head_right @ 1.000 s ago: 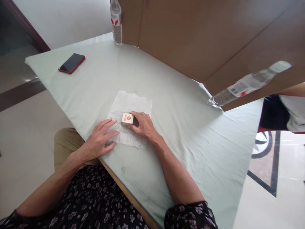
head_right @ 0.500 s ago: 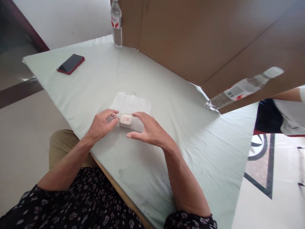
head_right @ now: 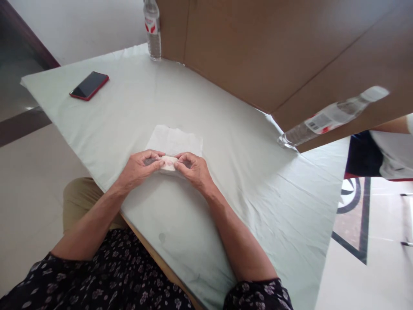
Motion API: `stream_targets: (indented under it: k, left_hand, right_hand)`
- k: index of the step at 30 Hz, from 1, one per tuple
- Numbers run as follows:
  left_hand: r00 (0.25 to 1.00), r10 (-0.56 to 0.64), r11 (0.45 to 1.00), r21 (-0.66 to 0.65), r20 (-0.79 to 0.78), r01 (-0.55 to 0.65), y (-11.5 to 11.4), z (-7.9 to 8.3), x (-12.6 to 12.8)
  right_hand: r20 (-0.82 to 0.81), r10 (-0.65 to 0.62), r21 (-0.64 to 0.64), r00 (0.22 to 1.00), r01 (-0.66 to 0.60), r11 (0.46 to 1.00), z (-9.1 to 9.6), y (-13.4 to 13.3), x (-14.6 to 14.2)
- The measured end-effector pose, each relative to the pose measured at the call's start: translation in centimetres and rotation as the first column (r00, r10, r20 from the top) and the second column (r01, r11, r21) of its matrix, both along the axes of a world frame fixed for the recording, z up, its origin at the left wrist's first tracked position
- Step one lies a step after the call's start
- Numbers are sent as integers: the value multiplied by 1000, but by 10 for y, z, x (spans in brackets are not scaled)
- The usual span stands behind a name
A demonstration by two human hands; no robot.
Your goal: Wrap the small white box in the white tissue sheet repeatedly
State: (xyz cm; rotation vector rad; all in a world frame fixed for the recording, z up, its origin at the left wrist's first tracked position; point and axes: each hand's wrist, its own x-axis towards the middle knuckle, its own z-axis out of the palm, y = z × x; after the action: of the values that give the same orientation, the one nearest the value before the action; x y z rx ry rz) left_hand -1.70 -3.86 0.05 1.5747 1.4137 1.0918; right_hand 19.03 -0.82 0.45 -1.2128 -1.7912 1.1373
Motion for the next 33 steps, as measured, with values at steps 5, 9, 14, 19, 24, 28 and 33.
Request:
stream_targets:
  k: [5,9,14,19,24,28,33]
  left_hand:
    - [994,55,998,-12,91,-54,2,-5,7]
    - [990,72,997,6,119,-73,2,-4,9]
    - [991,69,997,33,118,-73,2,-4,9]
    - [996,46,999,-22,73,-44,5,-1,6]
    - [1000,8,997,-76,7,-7,11,3,5]
    - [996,-19,996,-93,-82,12,13,6,1]
    - [978,-85,995,-76,-191,72,4,13,-19]
  right_hand:
    - [-37,-37,5,999,37,999,-3,-1,-2]
    - [-43,-49,20,998,50,999,-3,-2,-3]
    - [-36,-60,27,998,61,998,-7,-2,-4]
    - [24,-46,8,999,46,999,-12,2,-1]
    - [258,-274,420,926,148,895,2,-6,2]
    - [434,-136,586,890,-165,793,15,-20,-6]
    - [602,-1,525,798,-395,754,10,-26,-15]
